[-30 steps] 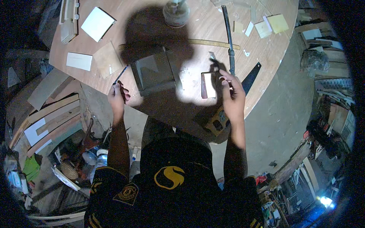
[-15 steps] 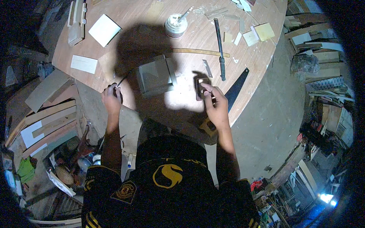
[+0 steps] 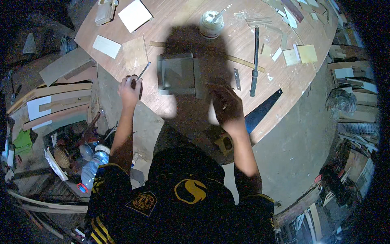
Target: Sanding, sawing, and marking wood pieces to build a small box.
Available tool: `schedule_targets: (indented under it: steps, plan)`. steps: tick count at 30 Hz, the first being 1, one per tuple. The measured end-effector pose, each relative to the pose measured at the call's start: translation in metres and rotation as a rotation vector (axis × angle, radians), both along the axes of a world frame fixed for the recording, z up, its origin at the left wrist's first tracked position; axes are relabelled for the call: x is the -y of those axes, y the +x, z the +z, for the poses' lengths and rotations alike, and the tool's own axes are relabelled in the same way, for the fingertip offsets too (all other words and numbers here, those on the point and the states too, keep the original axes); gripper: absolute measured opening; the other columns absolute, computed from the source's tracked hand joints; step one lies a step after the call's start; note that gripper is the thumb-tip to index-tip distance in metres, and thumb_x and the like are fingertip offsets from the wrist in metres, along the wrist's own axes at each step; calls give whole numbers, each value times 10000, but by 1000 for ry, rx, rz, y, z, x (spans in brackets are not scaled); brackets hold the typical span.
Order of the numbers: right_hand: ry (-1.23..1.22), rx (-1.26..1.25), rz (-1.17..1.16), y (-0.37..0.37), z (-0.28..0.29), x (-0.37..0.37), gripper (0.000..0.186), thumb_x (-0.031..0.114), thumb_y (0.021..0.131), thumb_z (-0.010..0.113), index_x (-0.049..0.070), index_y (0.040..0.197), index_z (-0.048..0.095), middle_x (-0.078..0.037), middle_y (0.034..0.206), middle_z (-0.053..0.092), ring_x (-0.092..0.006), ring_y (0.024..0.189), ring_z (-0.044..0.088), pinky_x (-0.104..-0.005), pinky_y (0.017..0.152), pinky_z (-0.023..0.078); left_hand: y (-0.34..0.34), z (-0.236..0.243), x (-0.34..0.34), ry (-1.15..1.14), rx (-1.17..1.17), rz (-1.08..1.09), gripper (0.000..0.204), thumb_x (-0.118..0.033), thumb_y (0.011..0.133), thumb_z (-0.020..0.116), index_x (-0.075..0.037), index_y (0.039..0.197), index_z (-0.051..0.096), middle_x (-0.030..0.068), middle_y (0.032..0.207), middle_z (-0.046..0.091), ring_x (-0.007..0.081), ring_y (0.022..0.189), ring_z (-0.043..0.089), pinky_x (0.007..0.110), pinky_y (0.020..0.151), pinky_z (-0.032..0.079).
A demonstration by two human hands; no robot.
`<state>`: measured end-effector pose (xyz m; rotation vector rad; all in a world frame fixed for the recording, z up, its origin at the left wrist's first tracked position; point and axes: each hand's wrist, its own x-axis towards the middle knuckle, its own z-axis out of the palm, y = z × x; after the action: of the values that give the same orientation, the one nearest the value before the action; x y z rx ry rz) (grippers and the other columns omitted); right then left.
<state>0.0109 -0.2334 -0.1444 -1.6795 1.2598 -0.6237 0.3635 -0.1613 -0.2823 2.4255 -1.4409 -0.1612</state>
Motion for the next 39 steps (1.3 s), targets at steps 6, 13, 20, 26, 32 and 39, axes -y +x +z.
schedule_targets:
  steps: [6, 13, 20, 26, 32, 39]
  plan:
    - [5, 93, 136, 2, -7, 2, 241, 56, 963, 530, 36, 1171, 651, -70, 948, 656, -95, 723, 595, -239, 607, 474, 9, -3, -12, -97, -134, 73, 161, -246, 875, 672, -89, 902, 689, 88, 898, 647, 275, 843, 612, 399, 767, 490]
    - [363, 329, 142, -13, -21, 10, 328, 42, 920, 599, 30, 1248, 608, -46, 925, 635, -75, 713, 555, -227, 630, 463, -128, 111, -37, -282, -901, 121, 53, -61, 898, 638, -29, 858, 649, 2, 865, 638, 87, 824, 577, 239, 765, 458]
    - [-174, 219, 681, -25, -46, 33, 263, 98, 876, 682, 36, 1128, 639, -57, 908, 645, -116, 750, 605, -254, 669, 474, -224, 86, -38, -182, -872, -129, 205, 21, 748, 690, -27, 897, 558, 122, 900, 638, 238, 814, 638, 325, 726, 502]
    - [145, 211, -3, -33, -61, 27, 116, 95, 868, 711, 11, 913, 647, -91, 951, 613, -161, 822, 615, -273, 705, 478, -249, 9, -43, -393, -888, 90, 251, 64, 809, 627, 2, 1016, 500, 80, 875, 565, 160, 782, 564, 271, 780, 462]
    - [92, 321, 41, -14, -109, 25, 167, -30, 859, 664, 7, 998, 581, -76, 919, 593, -141, 809, 606, -244, 714, 483, -265, 3, -30, -282, -1003, 348, 382, -55, 776, 802, -58, 921, 449, -11, 740, 516, 73, 679, 488, 228, 671, 434]
    - [361, 441, -170, -4, -131, 22, 190, -14, 887, 629, 18, 1036, 516, -113, 929, 630, -149, 824, 642, -264, 736, 555, -260, -9, -29, -273, -933, 363, 377, -193, 798, 821, -51, 894, 485, -2, 663, 544, 49, 593, 509, 226, 547, 445]
